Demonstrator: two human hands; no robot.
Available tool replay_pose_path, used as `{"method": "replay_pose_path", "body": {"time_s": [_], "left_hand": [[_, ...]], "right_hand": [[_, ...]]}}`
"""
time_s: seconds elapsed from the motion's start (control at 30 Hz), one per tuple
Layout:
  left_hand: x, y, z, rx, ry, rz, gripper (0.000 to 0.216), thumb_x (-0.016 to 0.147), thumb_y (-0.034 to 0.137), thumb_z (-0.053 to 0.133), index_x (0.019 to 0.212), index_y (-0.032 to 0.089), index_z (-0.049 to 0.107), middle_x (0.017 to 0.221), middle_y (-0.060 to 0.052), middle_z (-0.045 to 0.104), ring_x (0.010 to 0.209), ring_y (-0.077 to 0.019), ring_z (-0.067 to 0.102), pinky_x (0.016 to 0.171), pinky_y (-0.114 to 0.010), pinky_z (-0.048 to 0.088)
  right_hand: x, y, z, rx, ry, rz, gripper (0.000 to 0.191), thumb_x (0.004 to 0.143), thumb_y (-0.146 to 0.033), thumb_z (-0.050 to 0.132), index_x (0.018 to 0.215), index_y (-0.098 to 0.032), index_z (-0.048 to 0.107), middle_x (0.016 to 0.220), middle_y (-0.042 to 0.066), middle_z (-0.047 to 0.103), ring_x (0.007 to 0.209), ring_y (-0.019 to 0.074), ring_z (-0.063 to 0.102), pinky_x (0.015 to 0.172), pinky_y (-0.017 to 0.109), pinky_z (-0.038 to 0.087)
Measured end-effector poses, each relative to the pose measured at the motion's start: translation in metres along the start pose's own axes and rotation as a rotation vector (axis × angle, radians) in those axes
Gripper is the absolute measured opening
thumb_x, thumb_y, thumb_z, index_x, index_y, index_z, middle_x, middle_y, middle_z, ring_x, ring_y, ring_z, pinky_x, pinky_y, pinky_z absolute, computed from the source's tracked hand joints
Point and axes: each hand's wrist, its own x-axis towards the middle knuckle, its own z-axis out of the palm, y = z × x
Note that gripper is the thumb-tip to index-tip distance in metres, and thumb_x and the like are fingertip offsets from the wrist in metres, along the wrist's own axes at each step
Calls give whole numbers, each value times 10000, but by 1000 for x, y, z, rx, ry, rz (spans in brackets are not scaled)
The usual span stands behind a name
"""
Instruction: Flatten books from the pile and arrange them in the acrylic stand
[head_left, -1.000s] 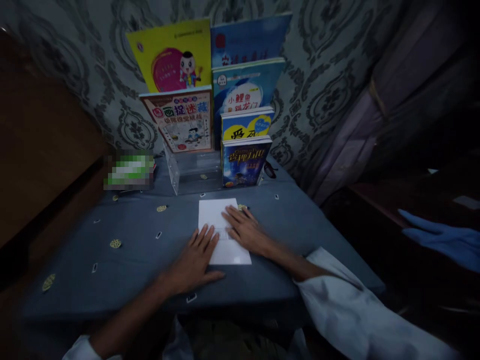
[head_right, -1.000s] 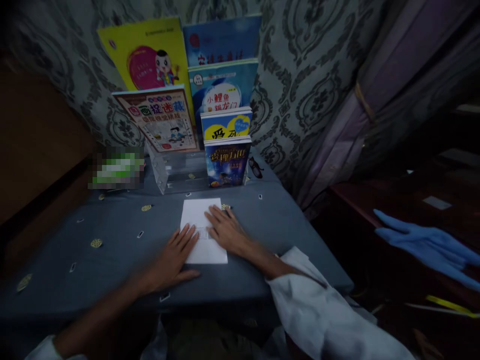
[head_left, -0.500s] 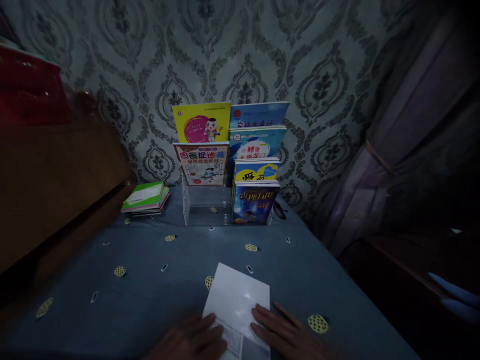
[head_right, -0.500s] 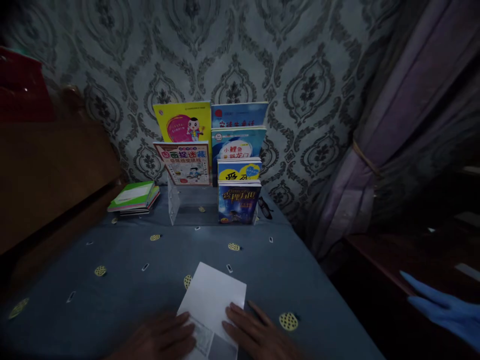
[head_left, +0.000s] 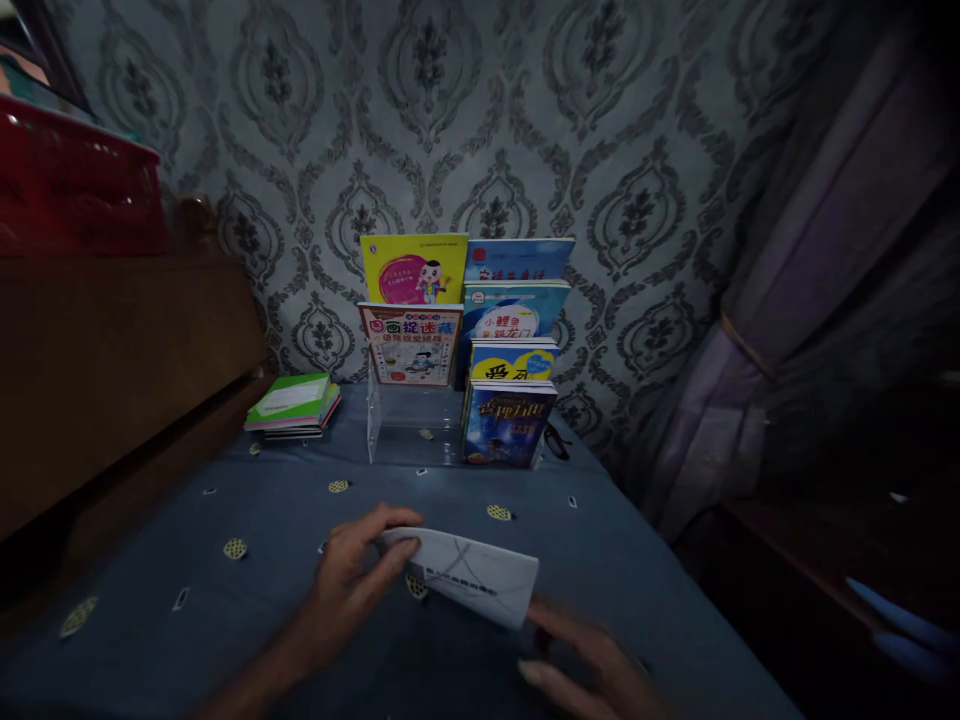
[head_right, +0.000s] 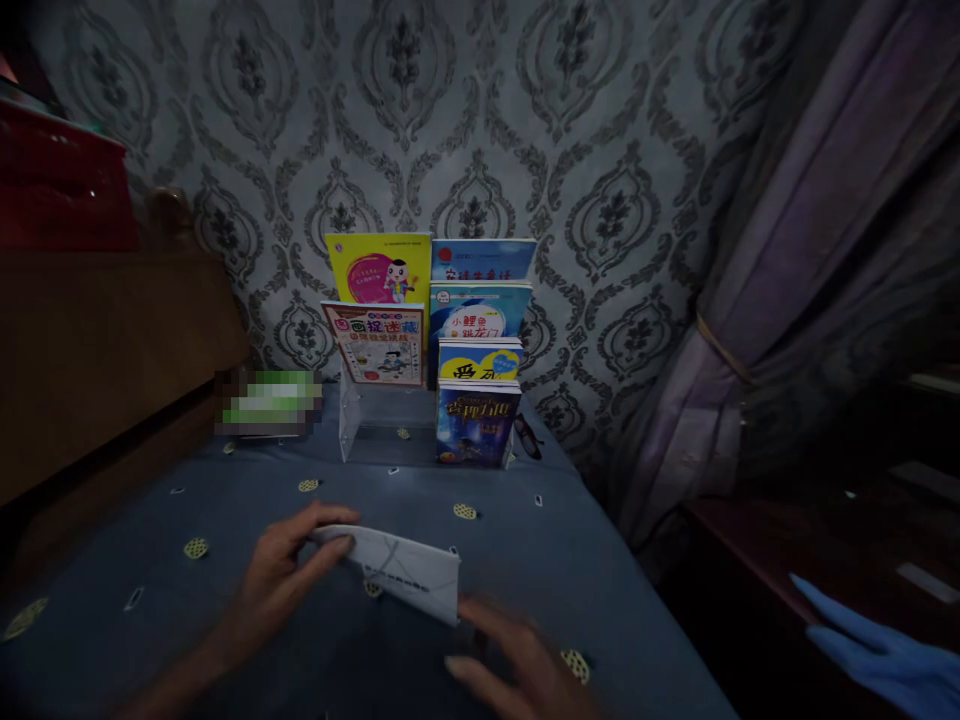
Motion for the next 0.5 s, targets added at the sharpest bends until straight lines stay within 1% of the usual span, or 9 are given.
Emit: {"method": "replay_pose_path", "body": {"time_s": [0.07,0.1,0.17,0.2,0.23,0.27,0.33,0.4,0.5], "left_hand": [[2,-2,3,-141,-38,-89,416,917,456,635,1277,249,643,915,-21,703,832,-181,671,765,-261,545],[3,-5,4,-211,-60,-129,530,908,452,649,1386,244,550,914,-18,683,821,-169,662,748,-247,540],[2,-16,4,-322,-106,-193,753,893,440,677,1536,243,337,951,-21,670,863,-163,662,795,-252,537],[2,-23,3,-353,-137,-214,819,887,438,688,1564,247,268,986,-29,674,906,-169,666,841,-271,534],[2,-29,1,-362,-171,-221,834,879,442,698,1565,250,265,1030,-41,681,955,-182,666,884,-295,530],[2,-36,-1,-344,-200,-212,790,873,453,702,1540,252,328,1085,-57,686,1008,-200,661,925,-322,524],[3,-45,-5,-230,-233,-168,587,882,482,674,1404,256,531,1195,-74,684,1089,-234,639,979,-366,512],[5,-50,-8,-69,-218,-108,423,916,489,613,1273,266,644,1257,-67,678,1102,-246,629,992,-382,510],[8,-51,-9,102,-173,-33,403,962,418,534,1334,281,602,1214,-59,700,1051,-238,645,954,-375,525]], "right_hand": [[8,1,5,14,6,-42,350,921,-569,550,1067,-340,771,1021,63,786,950,289,741,838,413,638],[12,1,5,17,7,-57,334,942,-546,524,1028,-342,774,988,61,784,932,282,740,833,409,636],[23,0,4,14,39,-80,325,961,-517,502,975,-337,772,949,65,773,907,277,734,814,406,631],[28,-1,2,10,63,-89,324,962,-512,503,957,-328,770,934,70,766,896,277,729,800,403,629],[34,-3,0,6,82,-98,325,961,-510,506,940,-316,766,913,75,757,878,274,724,781,397,626],[39,-6,-2,3,93,-108,331,964,-505,505,920,-300,761,882,77,746,849,267,717,751,384,621],[51,-12,-5,0,86,-130,356,979,-483,485,859,-269,742,807,72,711,767,238,695,674,344,597],[61,-18,-3,7,86,-159,384,996,-457,458,793,-250,710,756,62,675,723,215,671,632,314,567],[69,-20,5,27,115,-199,378,1004,-438,442,782,-256,688,756,56,665,728,217,663,637,316,559]]}}
